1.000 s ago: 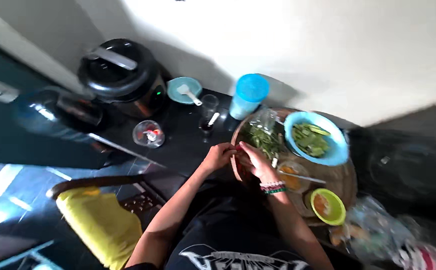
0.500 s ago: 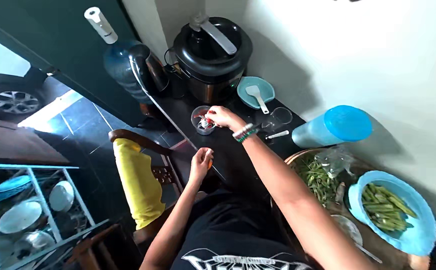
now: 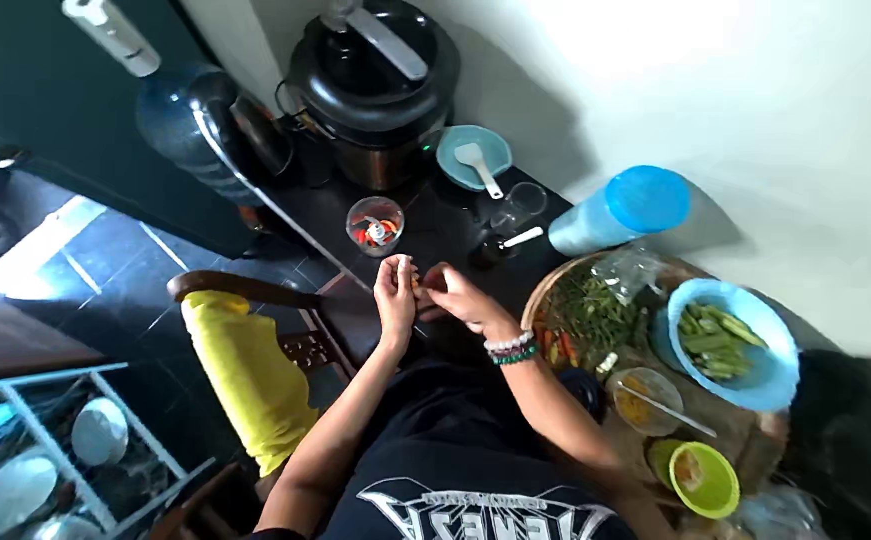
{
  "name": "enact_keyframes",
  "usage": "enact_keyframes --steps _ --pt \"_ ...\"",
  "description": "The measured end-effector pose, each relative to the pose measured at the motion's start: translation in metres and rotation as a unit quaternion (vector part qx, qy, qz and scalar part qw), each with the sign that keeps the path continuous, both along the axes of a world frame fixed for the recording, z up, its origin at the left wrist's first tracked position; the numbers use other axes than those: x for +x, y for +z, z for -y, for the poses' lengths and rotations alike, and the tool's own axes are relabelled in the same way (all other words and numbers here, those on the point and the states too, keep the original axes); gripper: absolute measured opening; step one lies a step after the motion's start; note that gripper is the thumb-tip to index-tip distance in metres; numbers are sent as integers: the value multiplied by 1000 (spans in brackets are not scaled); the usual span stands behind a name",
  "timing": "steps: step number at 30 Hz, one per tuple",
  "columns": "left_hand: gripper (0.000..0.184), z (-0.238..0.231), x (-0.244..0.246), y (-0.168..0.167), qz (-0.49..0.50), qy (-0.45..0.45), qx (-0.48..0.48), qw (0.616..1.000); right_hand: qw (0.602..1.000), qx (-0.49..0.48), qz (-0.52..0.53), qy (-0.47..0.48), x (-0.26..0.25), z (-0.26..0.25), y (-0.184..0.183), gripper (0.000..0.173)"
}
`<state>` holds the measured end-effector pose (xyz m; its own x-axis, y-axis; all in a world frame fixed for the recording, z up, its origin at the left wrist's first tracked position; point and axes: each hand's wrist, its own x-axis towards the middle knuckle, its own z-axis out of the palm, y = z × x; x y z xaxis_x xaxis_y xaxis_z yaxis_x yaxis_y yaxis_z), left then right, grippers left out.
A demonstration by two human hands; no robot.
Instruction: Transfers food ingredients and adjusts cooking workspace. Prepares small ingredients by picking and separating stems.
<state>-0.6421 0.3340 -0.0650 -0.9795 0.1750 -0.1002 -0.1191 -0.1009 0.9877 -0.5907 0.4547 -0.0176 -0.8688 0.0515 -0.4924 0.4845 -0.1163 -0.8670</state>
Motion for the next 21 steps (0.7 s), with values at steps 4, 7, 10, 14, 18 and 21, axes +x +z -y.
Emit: enact_keyframes --steps 4,7,10,14,18,21 --pt "21 -38 19 -4 -103 -144 -99 979 990 72 -24 -115 52 -28 -14 28" --pt "19 -62 29 -4 -217 -266 -164 925 958 222 -43 -175 85 -63 -20 22" --pt "20 -90 47 1 -253 -360 -166 882 930 261 -51 -252 120 -83 -5 17" --pt "22 -127 68 8 -208 -455 -136 855 882 293 -60 -364 165 -89 4 17" --pt "23 -154 82 16 -166 -534 -130 819 846 304 -85 -430 196 -98 0 18" --pt "21 -168 93 28 -187 -556 -149 796 856 250 -116 -437 217 -106 0 25"
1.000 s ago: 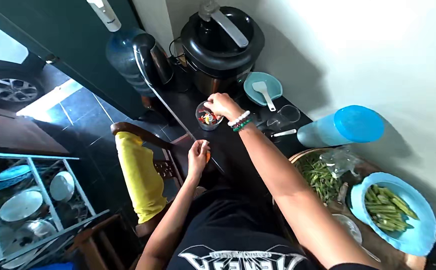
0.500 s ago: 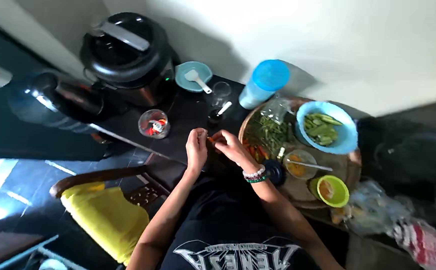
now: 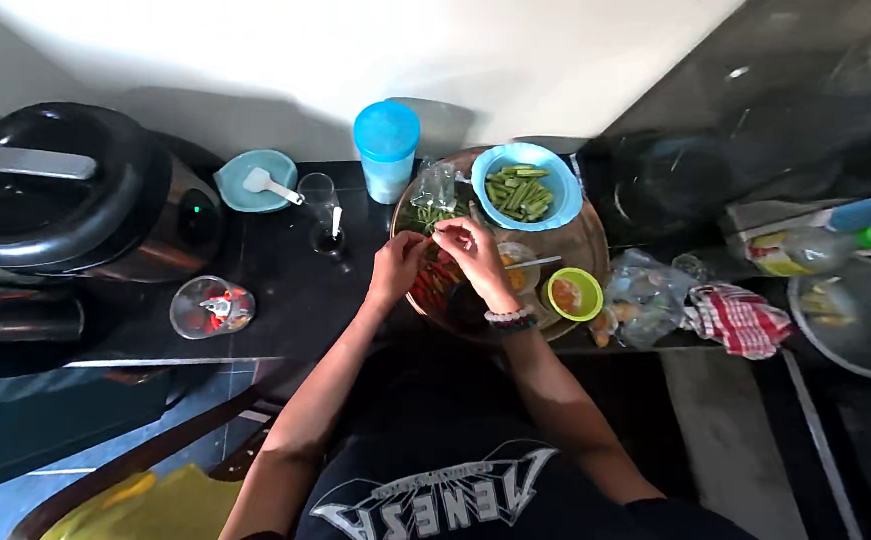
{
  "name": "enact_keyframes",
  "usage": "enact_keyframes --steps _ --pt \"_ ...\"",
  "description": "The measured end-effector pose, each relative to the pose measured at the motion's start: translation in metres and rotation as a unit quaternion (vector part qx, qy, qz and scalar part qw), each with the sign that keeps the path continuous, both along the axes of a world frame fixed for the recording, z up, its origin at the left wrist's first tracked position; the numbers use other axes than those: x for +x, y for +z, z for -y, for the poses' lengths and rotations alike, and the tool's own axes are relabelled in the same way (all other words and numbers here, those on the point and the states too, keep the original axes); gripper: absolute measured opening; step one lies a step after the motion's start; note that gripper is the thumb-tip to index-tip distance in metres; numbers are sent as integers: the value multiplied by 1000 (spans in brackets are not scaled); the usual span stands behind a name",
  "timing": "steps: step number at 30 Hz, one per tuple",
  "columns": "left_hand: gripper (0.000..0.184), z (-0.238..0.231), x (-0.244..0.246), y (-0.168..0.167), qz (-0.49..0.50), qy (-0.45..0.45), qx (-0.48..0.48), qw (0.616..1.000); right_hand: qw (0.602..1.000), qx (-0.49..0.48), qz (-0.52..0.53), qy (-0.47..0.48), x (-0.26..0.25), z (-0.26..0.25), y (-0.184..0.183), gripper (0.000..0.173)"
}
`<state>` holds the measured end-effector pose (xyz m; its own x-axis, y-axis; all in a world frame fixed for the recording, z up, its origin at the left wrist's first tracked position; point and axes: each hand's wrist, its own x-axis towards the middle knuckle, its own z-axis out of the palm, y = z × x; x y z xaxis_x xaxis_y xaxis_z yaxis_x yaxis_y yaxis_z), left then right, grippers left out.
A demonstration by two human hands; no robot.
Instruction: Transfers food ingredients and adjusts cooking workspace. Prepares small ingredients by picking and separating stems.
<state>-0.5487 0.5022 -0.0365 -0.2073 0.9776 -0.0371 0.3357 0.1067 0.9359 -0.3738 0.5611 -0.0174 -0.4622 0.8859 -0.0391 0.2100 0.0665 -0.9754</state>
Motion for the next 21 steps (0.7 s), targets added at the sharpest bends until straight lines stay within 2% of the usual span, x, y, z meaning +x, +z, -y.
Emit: enact_keyframes --steps 2,4,6,8,10,12,14,15,17,19,21 --pt "20 -7 7 6 -16 -23 15 1000 998 -44 -39 4 8 -9 0 22" --pt "18 -20 10 5 -18 -47 39 998 987 -133 -91 6 12 -23 1 20" --pt "21 -38 10 -1 10 -84 53 995 955 -245 -165 17 23 -32 -7 24" --pt "21 -47 10 -7 19 -108 60 992 927 -307 -212 33 33 -36 -19 29" --pt "19 -53 8 -17 -60 -87 64 992 930 -316 -187 13 38 -40 -29 30" --pt "19 -59 6 -33 -205 -57 50 976 953 -285 -98 -22 41 -40 -34 29" --pt "24 -61 8 -49 -297 -63 21 952 985 -146 95 5 43 -35 -41 29" --pt "23 -62 11 -54 -315 -84 18 945 979 -69 189 39 41 -35 -46 28" --pt "20 -59 21 -55 -344 -166 -14 924 928 23 362 88 27 -34 -53 28" --pt "30 -55 32 -51 -402 -241 -77 880 860 29 496 117 5 -29 -55 24" --pt "40 -54 39 -61 -452 -250 -101 850 820 19 557 132 -10 -24 -50 19"
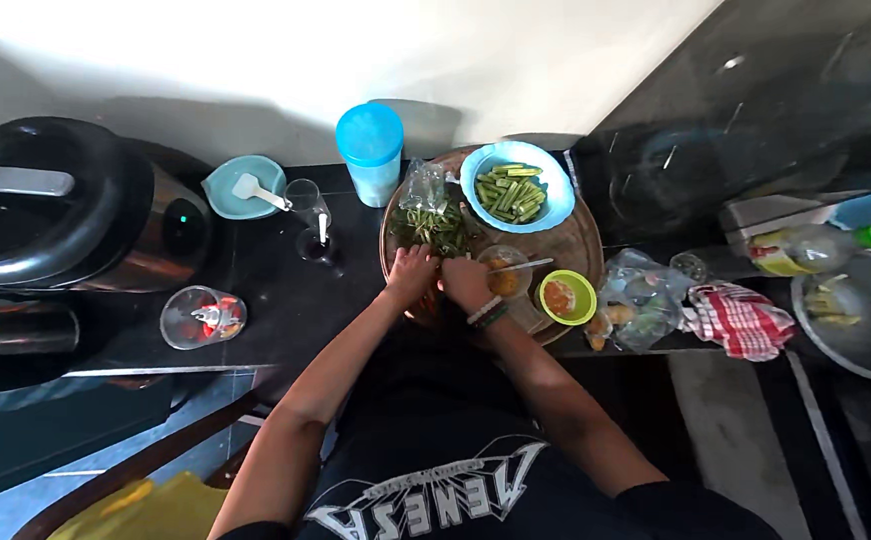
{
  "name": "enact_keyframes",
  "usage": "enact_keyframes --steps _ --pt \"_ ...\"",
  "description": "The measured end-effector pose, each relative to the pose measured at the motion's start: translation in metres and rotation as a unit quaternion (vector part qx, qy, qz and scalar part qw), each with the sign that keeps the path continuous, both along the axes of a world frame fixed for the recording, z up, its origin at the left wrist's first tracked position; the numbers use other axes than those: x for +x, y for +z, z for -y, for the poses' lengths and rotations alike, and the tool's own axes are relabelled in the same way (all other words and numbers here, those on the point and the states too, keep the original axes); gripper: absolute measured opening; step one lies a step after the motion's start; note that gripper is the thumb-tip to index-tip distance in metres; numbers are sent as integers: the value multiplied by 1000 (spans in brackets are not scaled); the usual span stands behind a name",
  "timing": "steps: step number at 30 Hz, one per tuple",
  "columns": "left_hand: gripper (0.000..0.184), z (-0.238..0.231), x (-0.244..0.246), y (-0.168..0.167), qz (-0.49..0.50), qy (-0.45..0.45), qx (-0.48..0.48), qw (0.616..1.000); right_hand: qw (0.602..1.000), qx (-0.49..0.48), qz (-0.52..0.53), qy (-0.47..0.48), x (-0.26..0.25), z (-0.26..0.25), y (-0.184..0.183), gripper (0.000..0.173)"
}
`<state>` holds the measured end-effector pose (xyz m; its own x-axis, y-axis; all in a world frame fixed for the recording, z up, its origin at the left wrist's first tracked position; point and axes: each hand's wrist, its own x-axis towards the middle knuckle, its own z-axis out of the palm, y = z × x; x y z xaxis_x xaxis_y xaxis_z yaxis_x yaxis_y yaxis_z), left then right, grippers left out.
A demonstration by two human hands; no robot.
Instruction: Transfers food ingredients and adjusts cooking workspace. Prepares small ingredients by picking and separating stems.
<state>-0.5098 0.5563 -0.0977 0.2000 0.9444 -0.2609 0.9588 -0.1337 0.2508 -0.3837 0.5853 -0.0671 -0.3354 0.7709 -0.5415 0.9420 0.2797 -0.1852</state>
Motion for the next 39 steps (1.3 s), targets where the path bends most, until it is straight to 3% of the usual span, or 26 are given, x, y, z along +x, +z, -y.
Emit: enact_keyframes --steps 5,8,10,13,15,19,22,24,33,35,39 --pt "34 -1 1 -6 -16 28 -32 999 999 -22 -2 -28 -7 -10 0 38" --pt "32 0 -9 -10 9 66 -6 998 990 -25 -130 -51 12 -26 -11 37" --pt "27 3 -17 -15 69 108 88 988 968 -17 -237 -79 23 -34 -14 30" --pt "27 3 -24 -8 219 177 149 948 917 -8 -370 -145 32 -38 -12 25" --pt "32 0 -26 0 332 211 91 915 888 6 -427 -173 32 -37 -7 26" --pt "39 -4 -20 14 527 252 -56 810 863 51 -470 -175 24 -36 -3 27" --pt "43 -4 -20 16 544 248 -74 799 846 70 -485 -210 16 -34 -1 30" --pt "36 -5 -21 13 540 264 -65 796 828 67 -508 -228 14 -31 1 30" --pt "26 2 -21 23 559 296 19 775 785 -17 -562 -259 13 -25 5 24" --pt "23 7 -20 24 572 274 36 773 739 -112 -598 -288 12 -23 9 19" --pt "20 15 -15 31 626 227 10 746 556 -370 -651 -360 17 -24 7 29"
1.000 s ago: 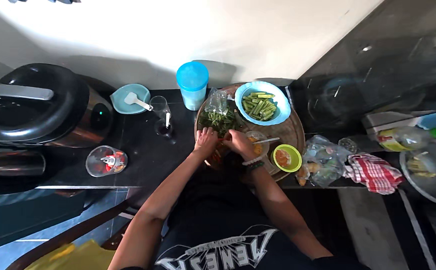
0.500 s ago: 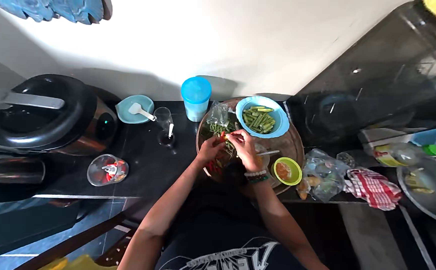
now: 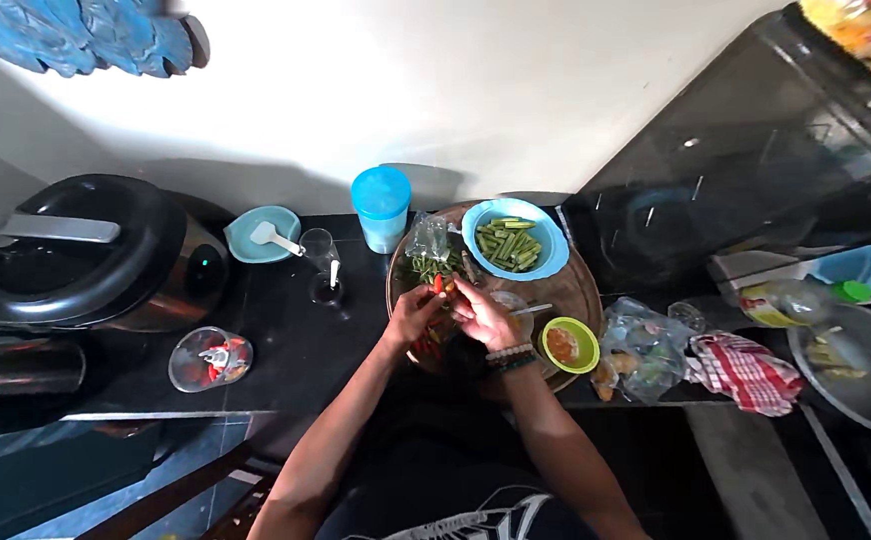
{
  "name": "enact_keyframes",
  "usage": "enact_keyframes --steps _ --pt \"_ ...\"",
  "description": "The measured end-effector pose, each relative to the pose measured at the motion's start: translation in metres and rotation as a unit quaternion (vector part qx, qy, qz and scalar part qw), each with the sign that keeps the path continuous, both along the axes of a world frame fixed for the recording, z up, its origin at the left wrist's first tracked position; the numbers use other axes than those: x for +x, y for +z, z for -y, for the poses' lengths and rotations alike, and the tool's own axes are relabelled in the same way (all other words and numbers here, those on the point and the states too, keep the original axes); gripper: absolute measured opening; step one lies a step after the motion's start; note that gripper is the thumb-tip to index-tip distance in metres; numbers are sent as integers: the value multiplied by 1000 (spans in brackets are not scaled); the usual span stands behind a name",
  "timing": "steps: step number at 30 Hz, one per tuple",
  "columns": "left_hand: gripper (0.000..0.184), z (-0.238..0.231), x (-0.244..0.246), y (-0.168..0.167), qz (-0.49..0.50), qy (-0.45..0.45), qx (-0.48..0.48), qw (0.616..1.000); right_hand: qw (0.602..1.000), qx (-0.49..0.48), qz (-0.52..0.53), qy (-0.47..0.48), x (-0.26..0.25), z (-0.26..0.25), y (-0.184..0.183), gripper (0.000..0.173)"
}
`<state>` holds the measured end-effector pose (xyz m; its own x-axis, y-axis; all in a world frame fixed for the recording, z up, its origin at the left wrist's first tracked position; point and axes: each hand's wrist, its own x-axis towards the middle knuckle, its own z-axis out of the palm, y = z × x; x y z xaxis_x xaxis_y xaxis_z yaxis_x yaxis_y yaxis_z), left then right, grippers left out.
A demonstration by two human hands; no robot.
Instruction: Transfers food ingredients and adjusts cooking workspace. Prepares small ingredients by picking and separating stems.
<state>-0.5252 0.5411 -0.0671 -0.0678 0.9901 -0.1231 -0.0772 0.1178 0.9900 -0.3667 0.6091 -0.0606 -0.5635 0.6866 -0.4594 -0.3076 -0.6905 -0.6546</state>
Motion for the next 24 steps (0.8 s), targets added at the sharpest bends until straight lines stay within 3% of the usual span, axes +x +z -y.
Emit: enact_keyframes --steps 3,5,7,10,13,15,17,20,22,24 --pt "17 5 1 1 61 -3 -21 998 997 -55 -61 10 2 2 -5 31" --pt "17 8 2 -1 44 6 -26 999 999 -34 -18 4 -2 6 -2 30" --pt "22 10 3 -6 -28 26 -31 999 993 71 87 -31 -8 10 0 26" --pt "28 11 5 -5 -84 61 -47 993 927 262 256 -79 -12 15 -5 24" --pt "26 12 5 -6 -85 86 -44 992 893 329 300 -61 -13 21 -1 32" --pt "24 14 5 -7 -67 95 -21 993 934 271 225 -58 -15 24 4 23" --pt "20 16 6 -5 -31 88 -4 996 987 120 102 -30 -14 21 3 24" --pt "18 17 10 5 27 76 -15 997 992 -88 -82 37 -6 16 -10 40" --pt "22 16 9 3 -6 65 -33 997 990 -90 -102 30 -2 15 -20 43" --pt "28 15 4 -3 -97 43 -61 992 1000 -12 -26 -3 -1 16 -20 41"
